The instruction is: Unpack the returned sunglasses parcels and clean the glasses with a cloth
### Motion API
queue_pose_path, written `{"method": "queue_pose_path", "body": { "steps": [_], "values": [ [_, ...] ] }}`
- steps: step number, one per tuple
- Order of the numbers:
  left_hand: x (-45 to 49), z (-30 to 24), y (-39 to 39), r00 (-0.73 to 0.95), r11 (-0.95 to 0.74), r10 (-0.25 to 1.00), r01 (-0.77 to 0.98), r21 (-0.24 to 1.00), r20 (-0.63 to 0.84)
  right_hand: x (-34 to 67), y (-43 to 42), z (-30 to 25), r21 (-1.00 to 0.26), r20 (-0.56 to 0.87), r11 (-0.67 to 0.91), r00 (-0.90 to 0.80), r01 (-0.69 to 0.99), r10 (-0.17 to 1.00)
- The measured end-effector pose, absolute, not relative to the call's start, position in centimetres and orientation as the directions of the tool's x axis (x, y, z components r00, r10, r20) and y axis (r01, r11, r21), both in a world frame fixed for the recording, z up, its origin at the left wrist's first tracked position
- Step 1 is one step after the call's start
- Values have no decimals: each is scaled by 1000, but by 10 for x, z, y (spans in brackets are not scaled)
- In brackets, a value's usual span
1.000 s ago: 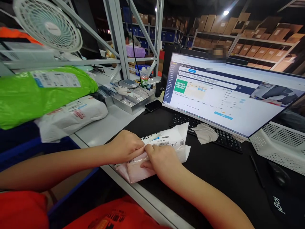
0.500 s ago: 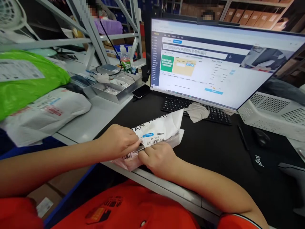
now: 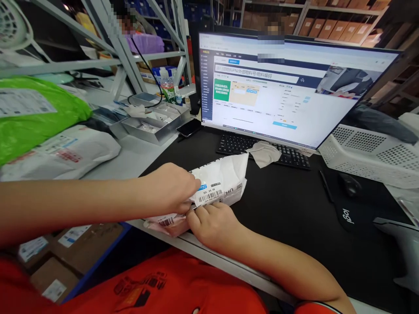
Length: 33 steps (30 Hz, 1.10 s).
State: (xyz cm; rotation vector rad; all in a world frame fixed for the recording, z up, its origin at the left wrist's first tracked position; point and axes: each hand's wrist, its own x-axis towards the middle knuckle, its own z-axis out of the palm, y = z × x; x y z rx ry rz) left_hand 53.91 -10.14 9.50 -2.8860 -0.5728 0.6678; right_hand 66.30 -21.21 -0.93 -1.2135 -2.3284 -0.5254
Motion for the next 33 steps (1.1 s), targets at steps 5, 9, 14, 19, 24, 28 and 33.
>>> {"method": "queue_pose_path", "body": {
  "steps": [5,9,14,19,24,28,33],
  "values": [
    [554,86,-114,873,-880,445,384,-280,-201,666,-215,-8,111,528,442,-429,890,732],
    [552,73,-106,907,-911,366,305,-278,-206,663,-217,-2,54,437,309,-301,950,848],
    [535,58,-96,931,-926,309,249,-284,-192,665,-214,1,12,269,300,-292,954,918],
    [522,52,-97,946,-947,262,214,-241,-188,677,-210,-8,-2,385,502,-462,865,799],
    [511,62,-72,818,-815,558,509,-275,-138,695,-224,-24,18,505,451,-397,893,767],
    [511,76,-54,734,-739,665,619,-265,-140,701,-232,-31,5,541,338,-287,941,790],
    [510,98,-36,625,-636,771,748,-189,-121,700,-230,-19,-42,492,354,-289,934,821]
  ]
}}
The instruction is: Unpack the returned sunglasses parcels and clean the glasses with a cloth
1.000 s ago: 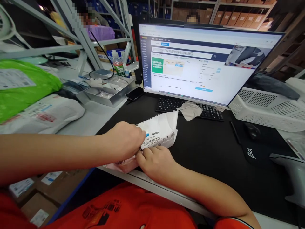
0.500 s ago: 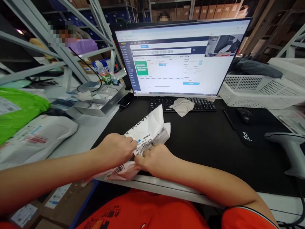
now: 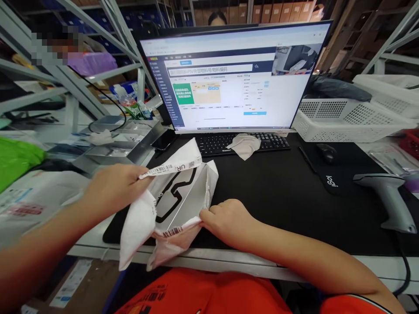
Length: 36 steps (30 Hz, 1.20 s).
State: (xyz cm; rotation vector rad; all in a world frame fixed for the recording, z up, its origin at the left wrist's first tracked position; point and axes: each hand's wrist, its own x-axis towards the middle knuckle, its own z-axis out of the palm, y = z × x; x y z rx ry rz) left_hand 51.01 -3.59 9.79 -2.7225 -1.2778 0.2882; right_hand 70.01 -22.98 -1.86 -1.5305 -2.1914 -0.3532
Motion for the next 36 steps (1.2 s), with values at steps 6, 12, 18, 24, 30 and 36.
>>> {"method": "queue_pose_path", "body": {
  "steps": [6,12,18,24,30,36],
  "values": [
    [485,112,-6,528,-541,841,829,-144,-120,708,-238,-12,-71,511,352,-269,933,816],
    [484,107,-38,593,-597,802,798,-87,-63,699,-230,-9,-32,613,374,-277,927,740],
    [458,83,-95,803,-881,458,467,75,382,681,-204,3,-53,691,446,-290,893,662],
    [429,47,-112,798,-861,508,473,184,324,677,-190,21,-184,541,629,-456,756,707],
    [411,27,-115,690,-705,705,657,267,164,687,-188,57,-349,135,571,-563,743,815],
    [415,35,-120,688,-678,688,498,541,231,679,-144,62,-105,-11,697,-701,710,713]
  ]
}}
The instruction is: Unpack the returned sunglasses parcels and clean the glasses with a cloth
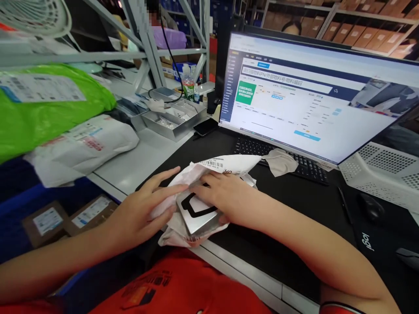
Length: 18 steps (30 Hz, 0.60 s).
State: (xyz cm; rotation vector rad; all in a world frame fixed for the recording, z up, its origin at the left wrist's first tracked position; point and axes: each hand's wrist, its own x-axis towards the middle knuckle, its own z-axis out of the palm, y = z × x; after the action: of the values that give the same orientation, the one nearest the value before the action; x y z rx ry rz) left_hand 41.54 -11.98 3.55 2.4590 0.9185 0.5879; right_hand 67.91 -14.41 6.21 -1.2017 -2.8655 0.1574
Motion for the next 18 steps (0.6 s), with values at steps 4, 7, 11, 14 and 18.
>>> {"method": "queue_pose_path", "body": {
  "steps": [4,7,11,14,18],
  "values": [
    [405,11,-107,624,-367,757,159,917,194,673,-119,49,-46,-110,737,-737,674,667],
    [396,-26,-101,539,-169,827,-30,985,158,671,-116,57,-4,-73,699,-697,715,713],
    [398,-48,-102,493,-265,844,37,964,213,671,-122,88,43,78,585,-587,810,806],
    [405,-33,-91,374,-297,899,143,944,226,671,-126,106,113,170,567,-578,816,798],
    [409,-13,-59,353,-234,917,102,967,184,684,-137,110,88,289,470,-474,878,832]
  ]
}}
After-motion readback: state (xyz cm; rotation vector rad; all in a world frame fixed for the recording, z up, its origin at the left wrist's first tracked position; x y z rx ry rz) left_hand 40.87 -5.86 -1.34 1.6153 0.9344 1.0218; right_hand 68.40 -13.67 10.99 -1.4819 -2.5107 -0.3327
